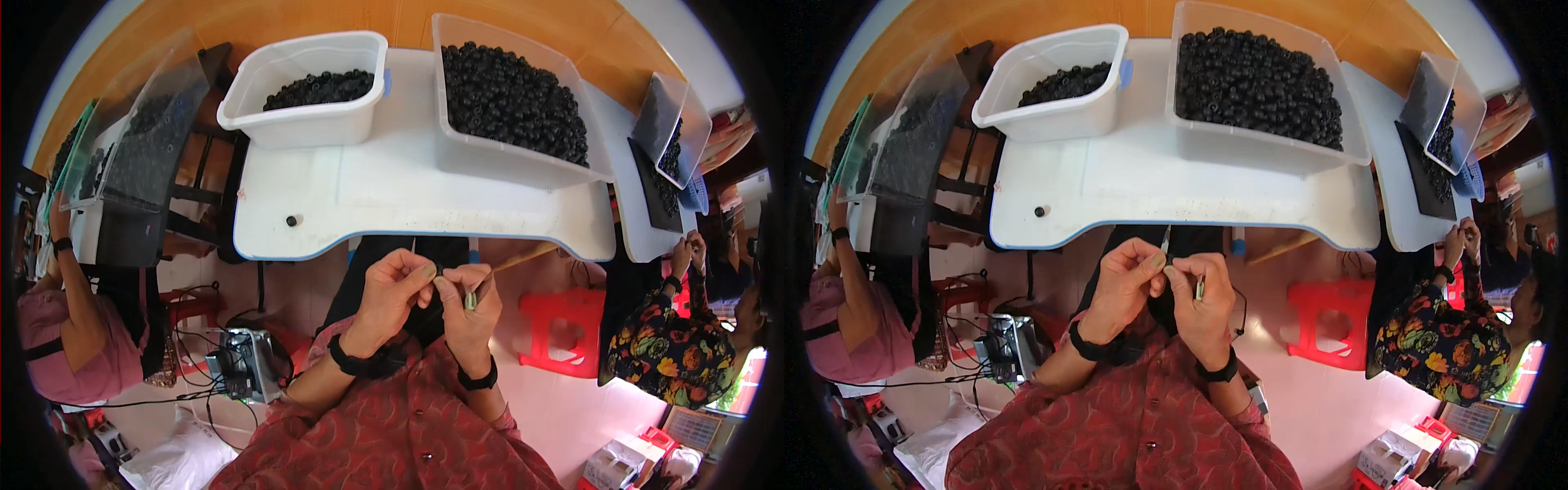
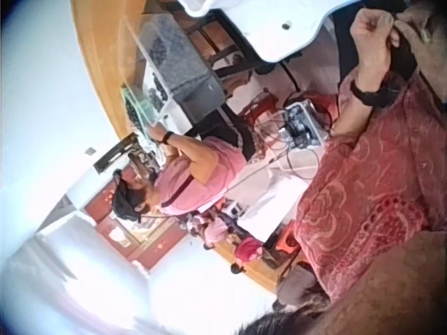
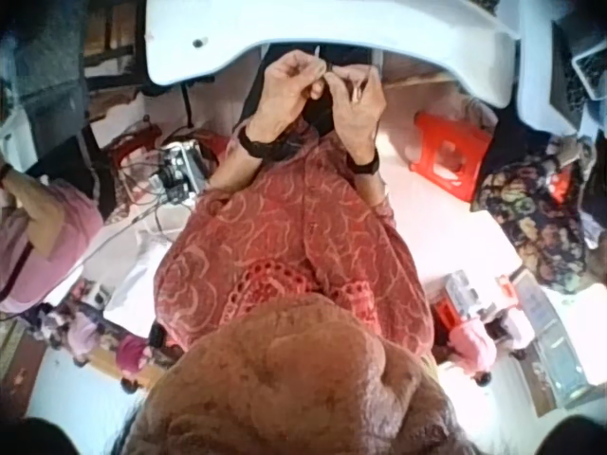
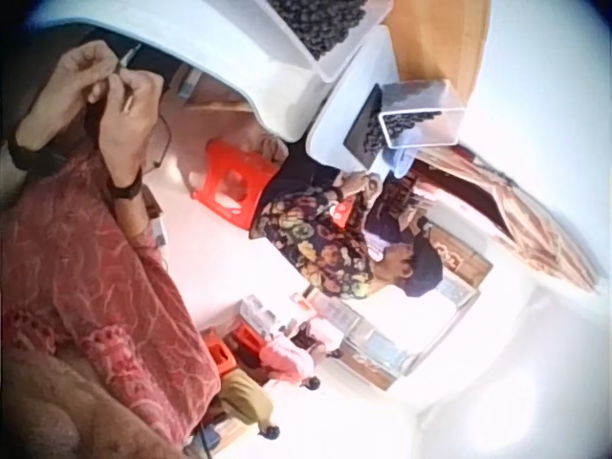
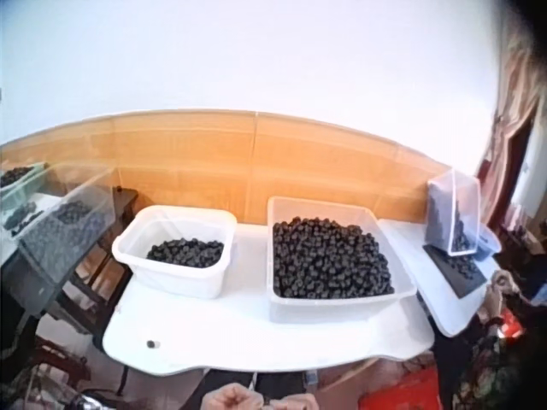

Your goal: Manually sorting or inspecting small black components, possibly O-rings or plastic grommets.

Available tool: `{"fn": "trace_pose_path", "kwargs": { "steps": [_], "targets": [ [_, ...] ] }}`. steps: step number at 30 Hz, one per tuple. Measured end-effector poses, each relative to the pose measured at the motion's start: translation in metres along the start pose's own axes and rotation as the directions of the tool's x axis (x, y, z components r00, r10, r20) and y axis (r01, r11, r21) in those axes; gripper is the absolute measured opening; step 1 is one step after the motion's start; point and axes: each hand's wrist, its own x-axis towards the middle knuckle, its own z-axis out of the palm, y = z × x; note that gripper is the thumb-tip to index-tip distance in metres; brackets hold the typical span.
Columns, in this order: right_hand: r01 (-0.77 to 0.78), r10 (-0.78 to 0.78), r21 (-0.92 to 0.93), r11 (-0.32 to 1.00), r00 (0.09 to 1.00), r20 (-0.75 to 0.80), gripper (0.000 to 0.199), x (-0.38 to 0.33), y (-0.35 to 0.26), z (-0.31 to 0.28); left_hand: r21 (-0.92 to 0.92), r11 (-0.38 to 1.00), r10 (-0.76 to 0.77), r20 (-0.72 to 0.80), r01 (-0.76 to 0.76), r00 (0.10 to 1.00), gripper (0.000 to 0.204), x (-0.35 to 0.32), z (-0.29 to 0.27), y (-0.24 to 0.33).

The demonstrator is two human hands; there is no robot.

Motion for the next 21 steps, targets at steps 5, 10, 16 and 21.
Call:
{"fn": "trace_pose_path", "kwargs": {
  "steps": [5,10,16,21],
  "targets": [
    [-0.022,0.021,0.044,0.999,1.0,0.023,0.014,0.0011,-0.0046,0.0001,-0.012,1.0,0.019,0.045,-0.018,0.999,0.008,0.0013,-0.004,0.0028],
    [-0.204,0.203,0.284,0.937,0.979,0.031,0.012,-0.0041,-0.0073,0.0022,-0.07,0.997,0.032,0.087,-0.026,0.996,0.008,0.0014,-0.0037,0.0022],
    [-0.061,0.058,0.18,0.982,0.998,0.02,0.013,-0.0027,-0.0072,-0.0031,-0.042,0.998,0.042,0.122,-0.037,0.992,0.006,0.0004,-0.0045,0.001],
    [-0.016,0.014,0.108,0.994,1.0,0.025,0.01,-0.0026,-0.0065,-0.0056,-0.01,0.999,0.048,0.107,-0.047,0.993,0.006,-0.0003,-0.0023,0.0008]
  ]
}}
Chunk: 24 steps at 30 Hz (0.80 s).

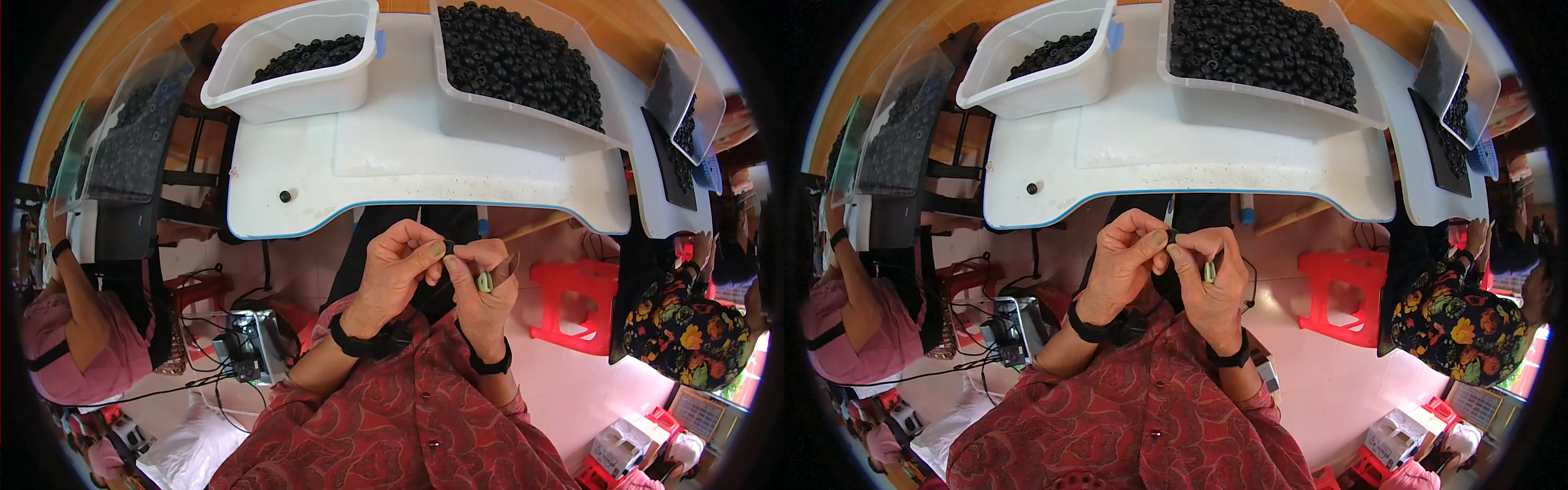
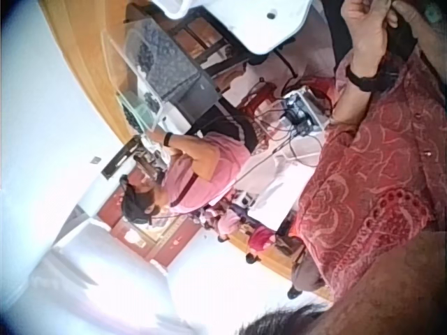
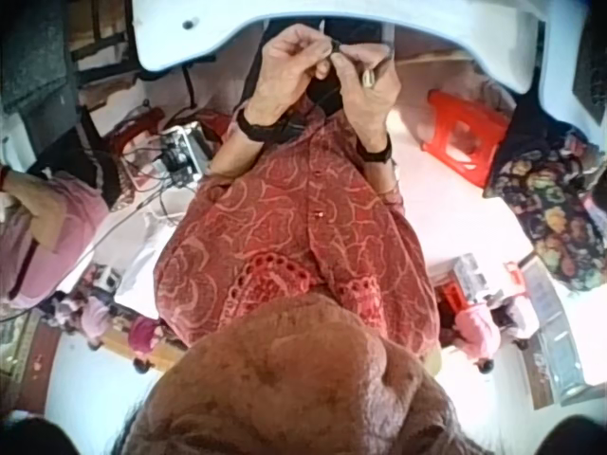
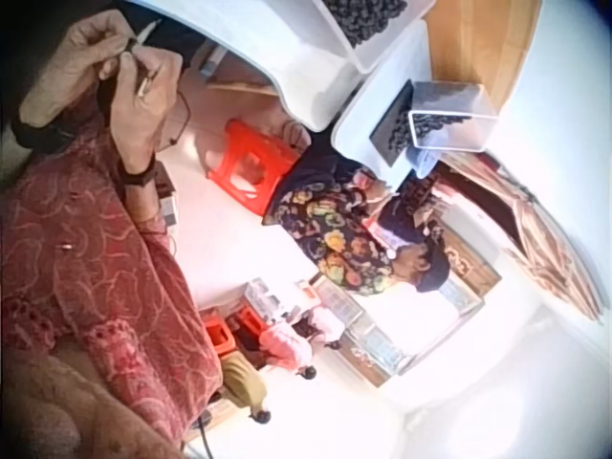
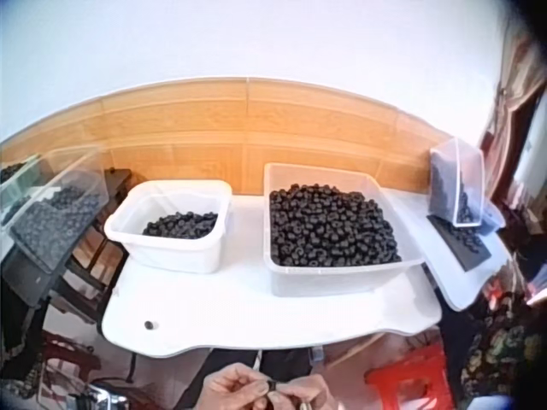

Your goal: Manually sorting or inspecting small black components, possibly O-rings or plastic grommets.

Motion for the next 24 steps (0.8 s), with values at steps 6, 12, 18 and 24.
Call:
{"fn": "trace_pose_path", "kwargs": {
  "steps": [6,12,18,24],
  "targets": [
    [-0.009,0.009,-0.001,1.0,1.0,-0.016,0.01,0.0,0.002,-0.001,0.012,1.0,-0.007,-0.013,0.007,1.0,0.007,0.001,0.001,-0.001],
    [-0.026,0.026,-0.002,1.0,1.0,-0.014,0.012,0.002,0.0,0.002,0.004,1.0,-0.012,-0.019,0.012,1.0,0.007,0.002,0.003,0.0],
    [0.041,-0.044,-0.058,0.997,0.997,-0.062,0.012,0.001,0.006,0.005,0.014,1.0,-0.013,-0.058,0.014,0.998,0.007,0.004,0.004,-0.002],
    [0.001,0.0,0.007,1.0,0.997,-0.08,0.012,0.0,0.013,0.008,0.018,1.0,-0.009,-0.098,0.011,0.995,0.007,0.005,0.003,-0.004]
  ]
}}
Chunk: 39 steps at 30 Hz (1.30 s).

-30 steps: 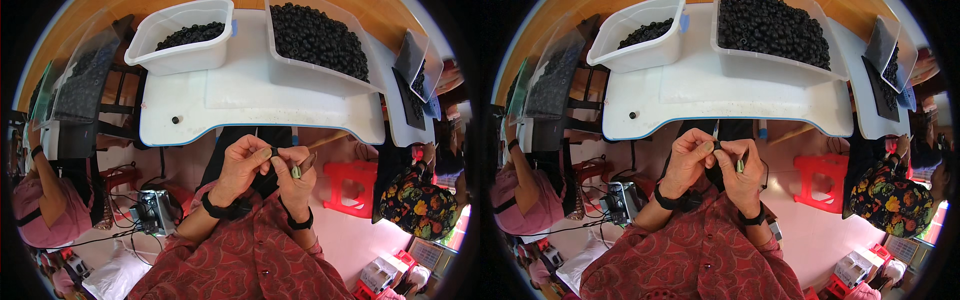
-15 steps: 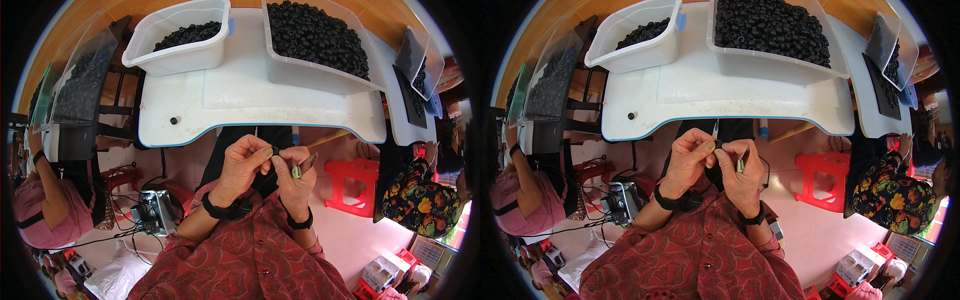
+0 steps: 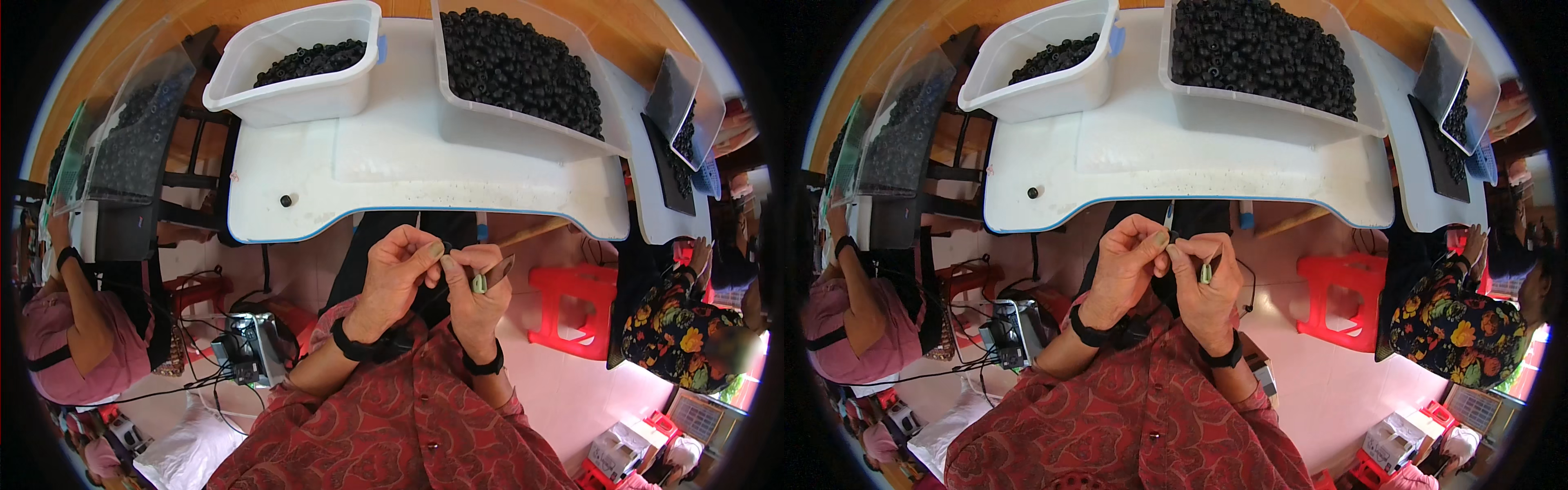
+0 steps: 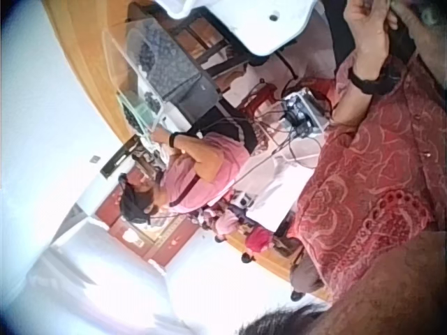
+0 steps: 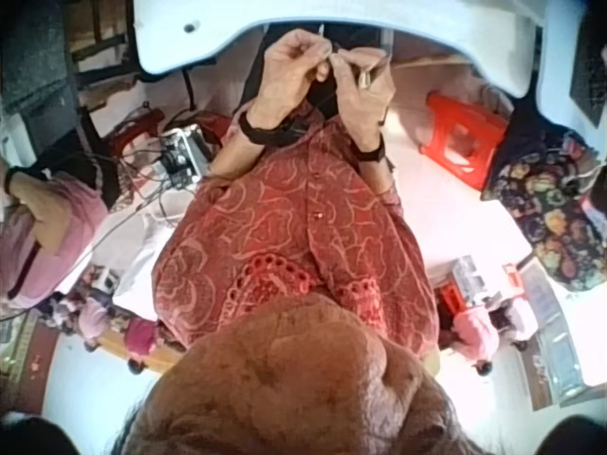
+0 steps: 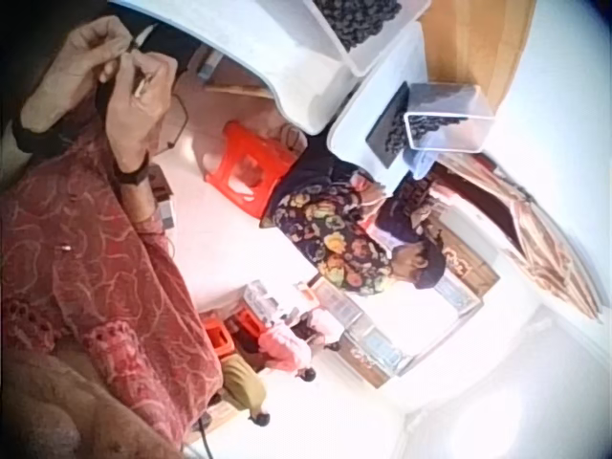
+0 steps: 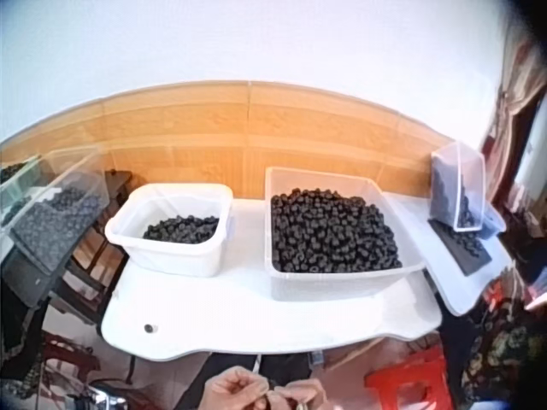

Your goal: Manually sorting or inspecting small black components, possibly O-rings or plastic grommets.

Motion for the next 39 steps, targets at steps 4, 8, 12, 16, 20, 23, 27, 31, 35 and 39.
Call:
{"fn": "trace_pose_path", "kwargs": {
  "steps": [4,8,12,16,20,23,27,31,35,39],
  "targets": [
    [-0.112,0.108,0.144,0.983,0.994,0.032,0.016,-0.001,0.0,-0.002,-0.02,0.999,-0.033,0.005,0.033,0.999,0.007,0.0,0.002,0.005],
    [-0.042,0.045,-0.038,0.998,0.994,0.101,0.024,0.004,-0.007,-0.005,-0.022,0.998,-0.063,0.047,0.064,0.997,0.006,0.002,0.0,0.008],
    [0.052,-0.046,-0.145,0.988,0.998,0.042,0.023,0.002,-0.007,0.001,-0.035,0.997,-0.066,0.002,0.066,0.998,0.008,0.0,0.002,0.006],
    [0.1,-0.107,-0.153,0.983,0.993,-0.04,0.02,0.0,0.0,0.009,-0.042,0.999,-0.032,-0.081,0.028,0.996,0.009,-0.001,0.001,0.001],
    [-0.023,0.021,-0.03,0.999,0.998,-0.058,0.013,-0.001,0.0,0.014,-0.042,0.999,-0.004,-0.119,-0.001,0.993,0.008,0.0,0.001,0.003],
    [-0.052,0.052,0.023,0.998,0.999,-0.01,0.011,-0.004,0.005,0.013,0.012,0.997,0.072,-0.125,-0.071,0.99,0.01,0.006,-0.001,0.018],
    [-0.342,0.337,0.153,0.927,0.94,0.058,0.011,-0.005,-0.005,0.007,0.151,0.968,0.223,-0.158,-0.2,0.962,0.013,0.026,0.006,0.068],
    [-0.269,0.266,0.142,0.953,0.963,0.034,0.01,-0.008,0.003,-0.002,0.226,0.904,0.404,-0.18,-0.362,0.897,0.016,0.057,0.013,0.123],
    [-0.344,0.344,0.137,0.929,0.939,0.026,0.01,-0.014,0.01,-0.013,0.209,0.862,0.498,-0.184,-0.462,0.847,0.018,0.097,0.002,0.166],
    [-0.356,0.36,0.133,0.925,0.933,-0.007,0.01,-0.014,0.015,-0.019,0.209,0.849,0.523,-0.216,-0.484,0.824,0.021,0.111,0.016,0.175]
  ]
}}
